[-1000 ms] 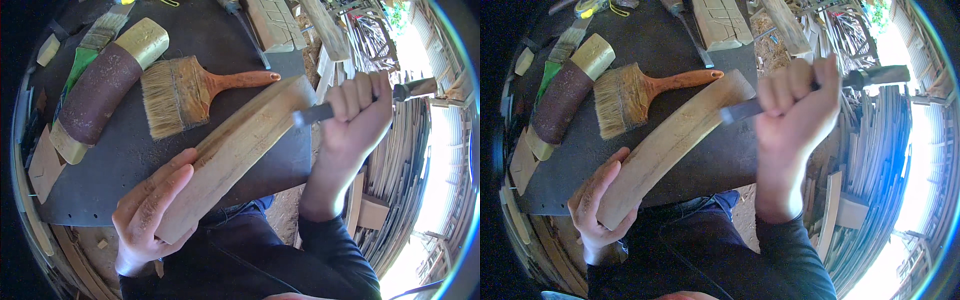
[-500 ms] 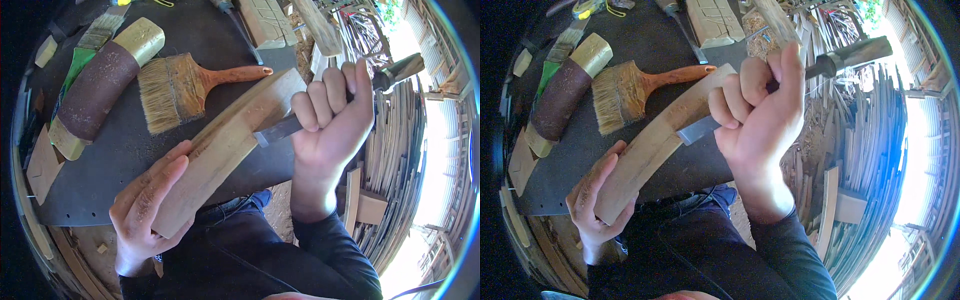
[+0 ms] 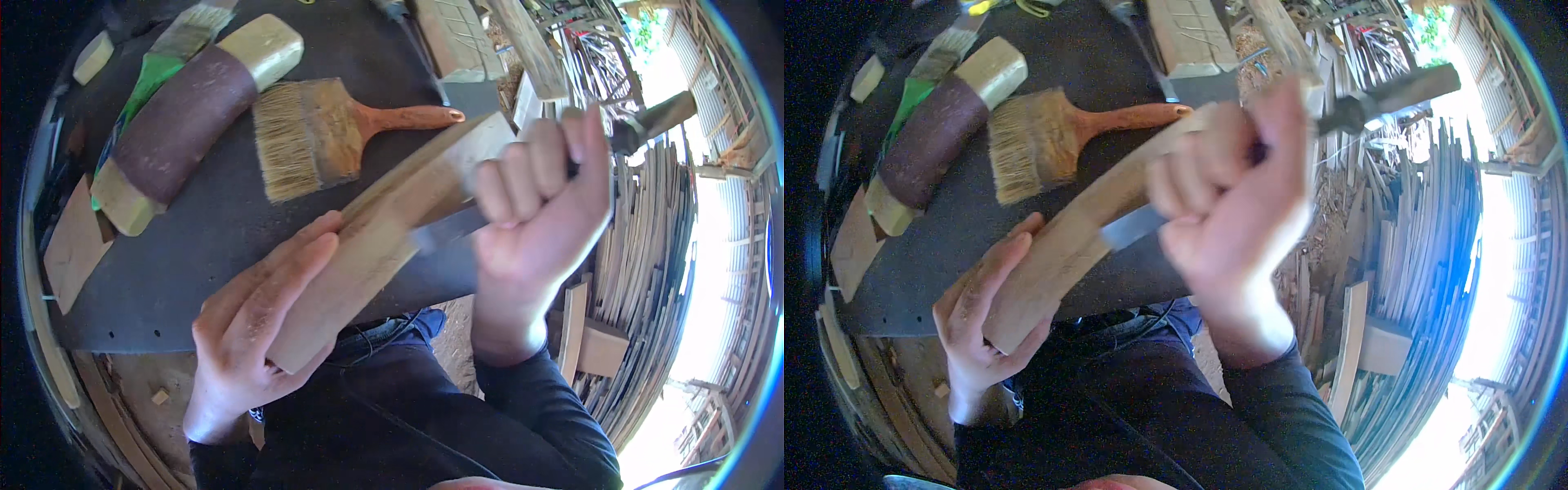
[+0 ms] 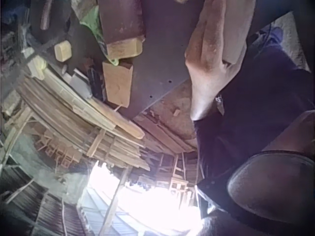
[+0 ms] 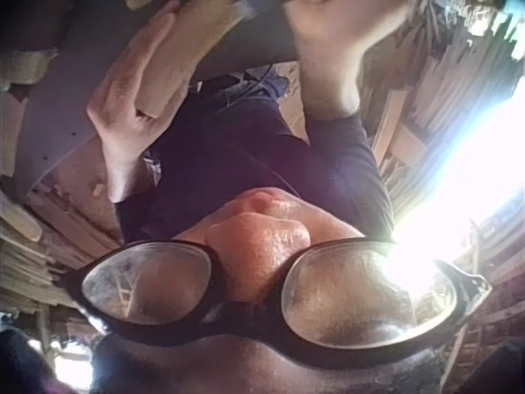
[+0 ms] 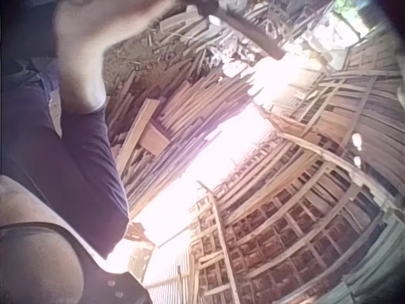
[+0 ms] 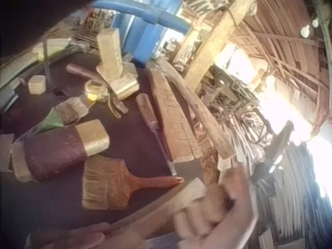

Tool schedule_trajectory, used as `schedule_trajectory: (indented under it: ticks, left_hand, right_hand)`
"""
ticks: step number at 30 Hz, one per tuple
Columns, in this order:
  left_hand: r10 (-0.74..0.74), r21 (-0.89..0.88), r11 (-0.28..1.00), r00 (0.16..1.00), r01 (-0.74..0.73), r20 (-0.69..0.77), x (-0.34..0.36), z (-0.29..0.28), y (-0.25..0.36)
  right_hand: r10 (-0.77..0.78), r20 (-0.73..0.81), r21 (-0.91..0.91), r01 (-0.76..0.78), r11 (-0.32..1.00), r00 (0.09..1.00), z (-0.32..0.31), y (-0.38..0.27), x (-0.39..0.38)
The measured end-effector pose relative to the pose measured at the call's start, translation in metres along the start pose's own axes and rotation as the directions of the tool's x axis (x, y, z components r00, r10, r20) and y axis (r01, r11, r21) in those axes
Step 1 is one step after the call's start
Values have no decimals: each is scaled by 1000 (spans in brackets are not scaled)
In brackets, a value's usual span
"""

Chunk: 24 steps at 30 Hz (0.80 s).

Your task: The person uses a chisel to carve and shape a rectangular piece of wood held in their left hand. They repeatedly chip away at the wood's surface and edges, rotating the piece to work on different sides. The task involves precise manual control of the chisel to remove wood shavings.

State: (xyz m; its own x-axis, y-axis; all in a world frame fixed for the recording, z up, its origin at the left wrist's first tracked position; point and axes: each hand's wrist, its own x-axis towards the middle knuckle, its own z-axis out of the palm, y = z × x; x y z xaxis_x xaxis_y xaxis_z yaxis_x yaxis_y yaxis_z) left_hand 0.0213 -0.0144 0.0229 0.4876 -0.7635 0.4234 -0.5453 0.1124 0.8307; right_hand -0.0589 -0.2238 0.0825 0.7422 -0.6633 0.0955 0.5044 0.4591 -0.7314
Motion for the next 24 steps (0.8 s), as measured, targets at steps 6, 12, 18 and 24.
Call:
schedule_trajectory:
  ticks: [6, 12, 18, 24]
  left_hand:
    - [1, -15, 1000, 1000, 0, 18, 3, -1, -1]
    - [-145, -44, 988, 989, 145, 8, -5, -1, 4]
    - [-186, 50, 982, 975, 181, 122, -5, -17, 10]
    - [-155, 85, 986, 978, 144, 142, -10, -19, 6]
  right_hand:
    - [-49, 26, -23, 50, 998, 998, -25, -13, 7]
    - [56, 141, -4, -56, 998, 988, 18, 13, -12]
    - [-408, -297, -443, 254, 860, 863, -40, -41, 38]
    - [-213, -69, -153, 201, 968, 975, -20, -21, 30]
